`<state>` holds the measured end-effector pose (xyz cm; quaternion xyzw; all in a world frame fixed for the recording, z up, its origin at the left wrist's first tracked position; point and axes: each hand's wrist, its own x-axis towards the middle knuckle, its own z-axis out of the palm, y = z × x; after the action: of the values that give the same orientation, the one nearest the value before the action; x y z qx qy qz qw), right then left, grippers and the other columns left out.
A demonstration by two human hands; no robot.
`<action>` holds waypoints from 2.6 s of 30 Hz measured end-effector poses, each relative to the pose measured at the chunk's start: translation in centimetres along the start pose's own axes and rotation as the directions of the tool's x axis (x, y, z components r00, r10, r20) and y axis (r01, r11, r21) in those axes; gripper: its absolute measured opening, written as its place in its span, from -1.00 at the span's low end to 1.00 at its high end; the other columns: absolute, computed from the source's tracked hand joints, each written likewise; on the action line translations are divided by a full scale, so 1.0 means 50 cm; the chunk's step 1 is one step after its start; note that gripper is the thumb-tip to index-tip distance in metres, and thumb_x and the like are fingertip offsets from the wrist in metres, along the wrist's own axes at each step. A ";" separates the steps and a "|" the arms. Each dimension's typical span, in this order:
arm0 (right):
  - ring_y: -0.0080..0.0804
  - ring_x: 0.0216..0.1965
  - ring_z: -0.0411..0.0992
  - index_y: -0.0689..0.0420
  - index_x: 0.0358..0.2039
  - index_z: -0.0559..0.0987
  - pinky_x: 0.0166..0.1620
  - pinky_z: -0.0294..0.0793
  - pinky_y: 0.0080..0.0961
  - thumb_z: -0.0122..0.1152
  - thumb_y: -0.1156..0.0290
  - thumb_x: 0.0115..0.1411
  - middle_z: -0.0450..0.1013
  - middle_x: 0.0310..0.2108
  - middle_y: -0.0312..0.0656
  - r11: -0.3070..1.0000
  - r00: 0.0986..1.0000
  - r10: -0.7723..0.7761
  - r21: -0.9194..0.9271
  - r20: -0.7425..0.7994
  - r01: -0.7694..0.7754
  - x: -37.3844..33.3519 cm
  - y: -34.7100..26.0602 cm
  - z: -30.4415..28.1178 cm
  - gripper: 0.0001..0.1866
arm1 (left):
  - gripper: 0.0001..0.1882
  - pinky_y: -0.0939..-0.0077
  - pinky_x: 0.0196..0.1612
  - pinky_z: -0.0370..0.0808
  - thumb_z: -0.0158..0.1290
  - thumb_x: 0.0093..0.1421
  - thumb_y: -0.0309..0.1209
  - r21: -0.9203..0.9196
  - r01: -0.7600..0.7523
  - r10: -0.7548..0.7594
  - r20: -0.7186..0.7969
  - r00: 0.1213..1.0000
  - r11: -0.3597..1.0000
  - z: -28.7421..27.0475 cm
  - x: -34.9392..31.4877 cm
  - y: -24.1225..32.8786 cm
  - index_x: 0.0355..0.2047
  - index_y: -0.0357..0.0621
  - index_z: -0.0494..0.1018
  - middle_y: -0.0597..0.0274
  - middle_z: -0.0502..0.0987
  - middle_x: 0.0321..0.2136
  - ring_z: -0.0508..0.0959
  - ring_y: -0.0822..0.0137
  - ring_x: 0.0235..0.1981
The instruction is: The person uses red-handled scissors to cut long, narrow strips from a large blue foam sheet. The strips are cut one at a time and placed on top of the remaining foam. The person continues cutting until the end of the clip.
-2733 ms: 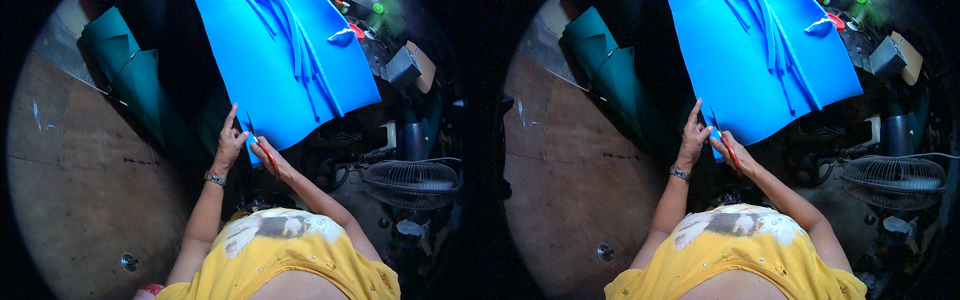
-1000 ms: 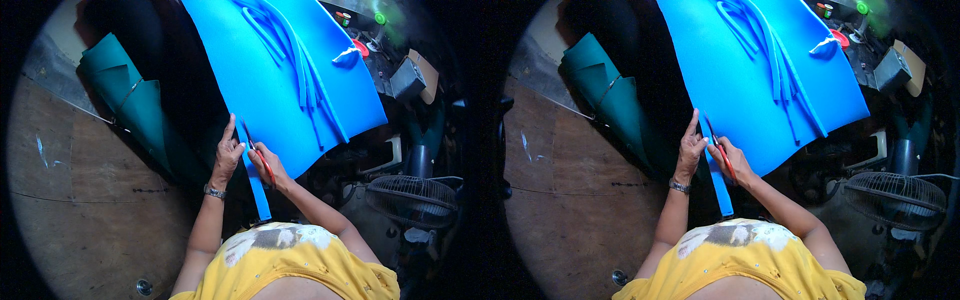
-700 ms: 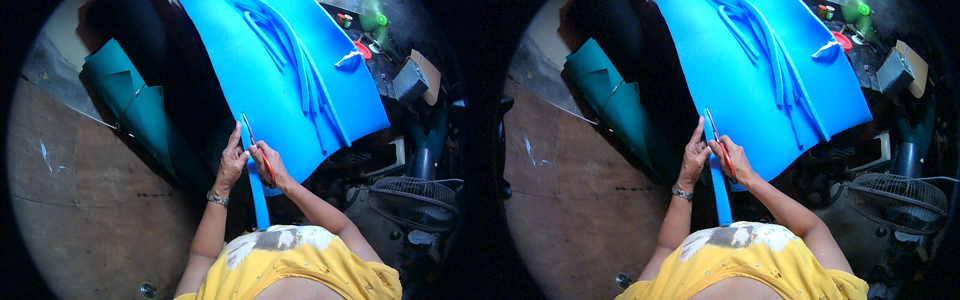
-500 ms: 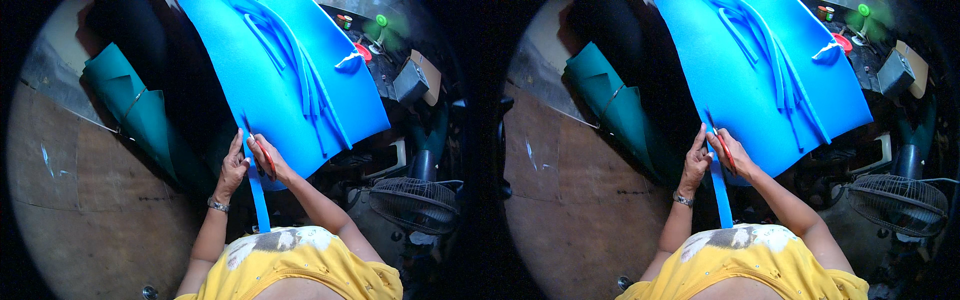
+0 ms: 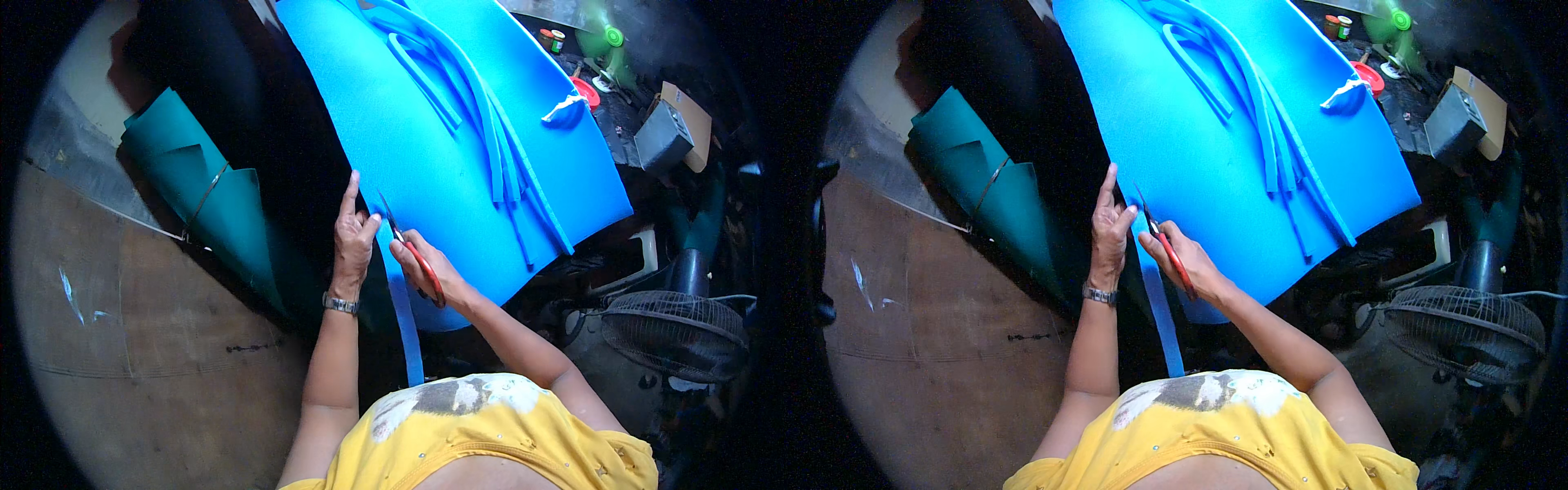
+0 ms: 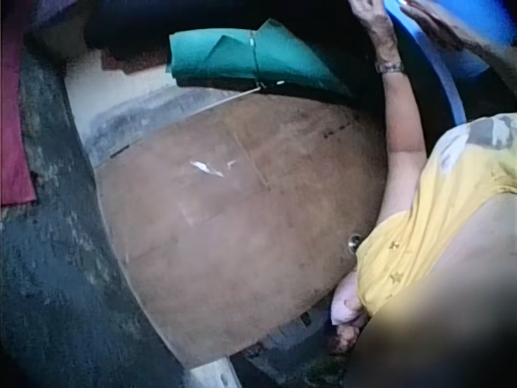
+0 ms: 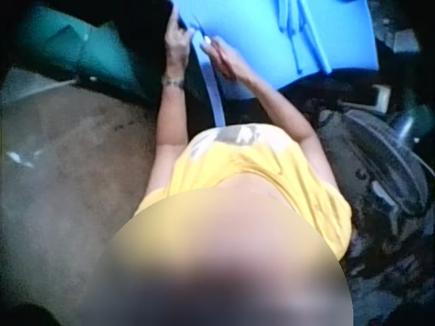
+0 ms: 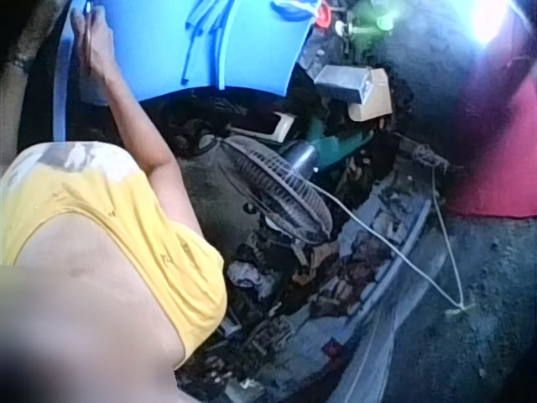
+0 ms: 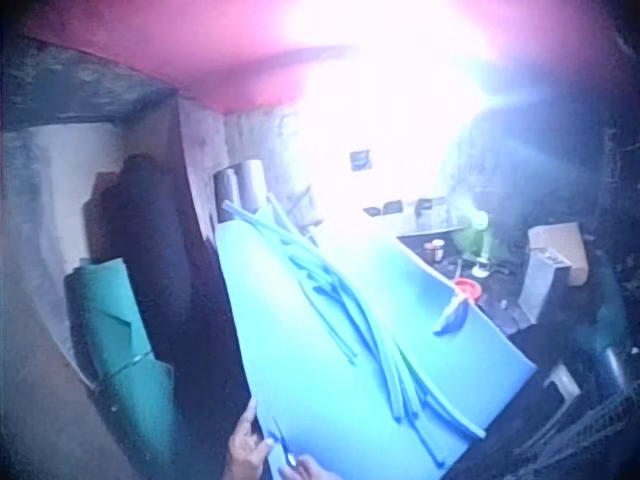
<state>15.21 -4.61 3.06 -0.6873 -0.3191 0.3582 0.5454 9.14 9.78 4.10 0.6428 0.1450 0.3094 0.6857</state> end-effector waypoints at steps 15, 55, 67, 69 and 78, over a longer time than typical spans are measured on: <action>-0.27 -0.52 0.42 0.22 -0.29 0.44 -0.39 0.41 -0.30 0.05 -0.13 0.25 0.41 -0.60 -0.02 1.000 0.995 -0.005 -0.004 -0.098 0.004 0.085 -0.034 0.014 -0.45 | -0.16 0.60 -0.09 0.45 -0.01 0.17 -0.64 -0.098 0.111 -0.096 0.146 0.985 0.989 -0.033 -0.006 -0.011 0.38 -0.11 -0.17 0.14 0.47 -0.03 0.50 0.48 -0.19; -0.35 -0.55 0.41 0.20 -0.31 0.39 -0.47 0.39 -0.38 -0.05 -0.13 0.29 0.40 -0.55 -0.12 0.997 0.995 -0.051 -0.056 -0.084 0.046 0.236 -0.104 0.016 -0.46 | -0.17 0.75 -0.47 0.27 -0.03 0.13 -0.63 -0.107 0.179 -0.164 0.142 0.976 0.978 -0.116 0.174 0.036 0.38 -0.08 -0.11 0.46 0.39 -0.53 0.27 0.65 -0.57; -0.29 -0.41 0.45 0.20 -0.36 0.40 -0.35 0.41 -0.35 -0.10 -0.21 0.27 0.38 -0.57 -0.04 0.999 0.999 -0.035 -0.042 -0.039 0.033 0.305 -0.123 -0.006 -0.39 | -0.17 0.74 -0.51 0.27 -0.05 0.14 -0.64 -0.097 0.250 -0.242 0.094 0.966 0.963 -0.101 0.168 0.056 0.38 -0.02 -0.11 0.51 0.26 -0.62 0.22 0.65 -0.60; -0.33 -0.53 0.44 0.22 -0.40 0.38 -0.46 0.40 -0.34 -0.04 -0.16 0.27 0.36 -0.64 -0.11 0.995 0.993 -0.102 -0.024 -0.063 0.100 0.311 -0.120 -0.006 -0.42 | -0.30 0.75 -0.48 0.33 0.00 0.21 -0.51 -0.179 0.211 -0.214 0.008 0.977 0.961 -0.091 0.169 0.056 0.33 -0.09 0.00 0.42 0.39 -0.49 0.34 0.64 -0.54; -0.50 -0.68 0.37 0.17 -0.40 0.39 -0.61 0.33 -0.53 -0.02 -0.10 0.29 0.39 -0.68 -0.22 0.998 1.000 -0.011 0.056 -0.010 0.011 0.324 -0.122 -0.013 -0.49 | -0.62 0.52 -0.22 0.56 0.12 0.20 -0.41 0.043 0.337 -0.337 -0.009 0.941 0.940 -0.102 0.171 0.052 -0.05 -0.30 0.29 0.12 0.51 -0.26 0.57 0.42 -0.31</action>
<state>24.22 9.74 6.78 -0.6718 -0.3102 0.3608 0.5677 12.02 19.00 7.64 0.6232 0.2602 0.1845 0.7140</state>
